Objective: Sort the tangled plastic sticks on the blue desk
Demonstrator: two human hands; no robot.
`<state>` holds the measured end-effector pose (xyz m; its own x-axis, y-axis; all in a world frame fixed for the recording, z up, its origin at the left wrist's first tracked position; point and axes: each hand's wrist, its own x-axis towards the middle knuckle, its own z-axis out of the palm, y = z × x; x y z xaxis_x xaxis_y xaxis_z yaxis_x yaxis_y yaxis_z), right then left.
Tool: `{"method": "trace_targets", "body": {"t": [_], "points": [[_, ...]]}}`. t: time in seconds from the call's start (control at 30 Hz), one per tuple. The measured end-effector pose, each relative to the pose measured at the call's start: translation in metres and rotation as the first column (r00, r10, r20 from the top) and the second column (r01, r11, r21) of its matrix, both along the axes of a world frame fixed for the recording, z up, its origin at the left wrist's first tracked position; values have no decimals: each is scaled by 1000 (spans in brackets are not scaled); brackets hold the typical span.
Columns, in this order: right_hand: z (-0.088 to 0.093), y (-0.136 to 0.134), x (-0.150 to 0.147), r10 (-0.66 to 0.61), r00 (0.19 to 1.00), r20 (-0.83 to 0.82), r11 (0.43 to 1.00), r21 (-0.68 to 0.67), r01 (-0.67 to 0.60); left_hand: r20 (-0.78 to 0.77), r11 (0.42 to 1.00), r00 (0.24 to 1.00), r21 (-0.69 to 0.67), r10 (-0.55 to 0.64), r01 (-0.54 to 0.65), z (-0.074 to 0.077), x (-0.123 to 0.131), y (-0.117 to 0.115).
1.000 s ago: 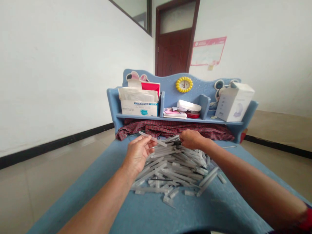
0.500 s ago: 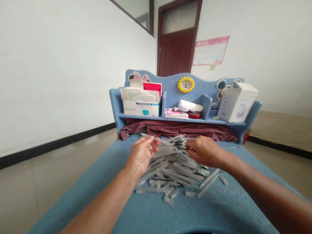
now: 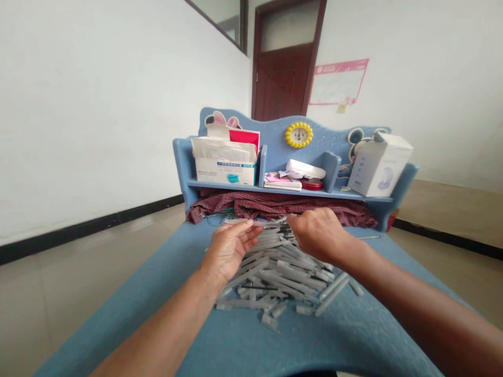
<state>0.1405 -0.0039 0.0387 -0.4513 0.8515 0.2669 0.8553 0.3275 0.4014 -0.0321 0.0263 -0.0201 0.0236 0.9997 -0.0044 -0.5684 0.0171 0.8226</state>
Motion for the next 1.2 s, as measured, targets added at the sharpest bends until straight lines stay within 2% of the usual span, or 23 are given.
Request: {"method": "trace_targets", "body": {"t": [0.1, 0.2, 0.33, 0.43, 0.53, 0.63, 0.73, 0.9, 1.03, 1.2], "points": [[5, -1, -10, 26, 999, -28, 999, 48, -25, 105, 998, 993, -26, -58, 61, 1, 0, -1], [5, -2, -13, 134, 987, -88, 977, 181, -116, 212, 997, 975, -15, -70, 75, 4, -1, -2], [-6, -4, -3, 327, 930, -169, 893, 377, -245, 280, 999, 959, 27, -38, 32, 12, -6, -3], [-20, -5, 13, 362, 890, -278, 885, 403, -235, 312, 998, 950, 61, -4, -16, 18, -11, -4], [-34, -3, 32, 312, 868, -386, 929, 317, -193, 335, 998, 942, 53, 24, -45, 24, -16, -2], [-45, 1, 51, 204, 871, -447, 975, 172, -140, 345, 996, 938, 63, 40, -65, 27, -18, -1], [-50, 2, 71, 91, 879, -467, 996, 32, -87, 328, 993, 943, 81, 53, -84, 29, -16, 0], [-54, -3, 102, -73, 889, -452, 993, -114, 23, 261, 997, 964, 38, 57, -69, 31, -8, -1], [-60, -9, 119, -148, 904, -400, 972, -228, 59, 197, 999, 979, 14, 47, -51, 29, -3, 0], [-68, -9, 134, -234, 911, -340, 952, -272, 143, 151, 1000, 988, -8, 16, -15, 22, 2, 1]]}}
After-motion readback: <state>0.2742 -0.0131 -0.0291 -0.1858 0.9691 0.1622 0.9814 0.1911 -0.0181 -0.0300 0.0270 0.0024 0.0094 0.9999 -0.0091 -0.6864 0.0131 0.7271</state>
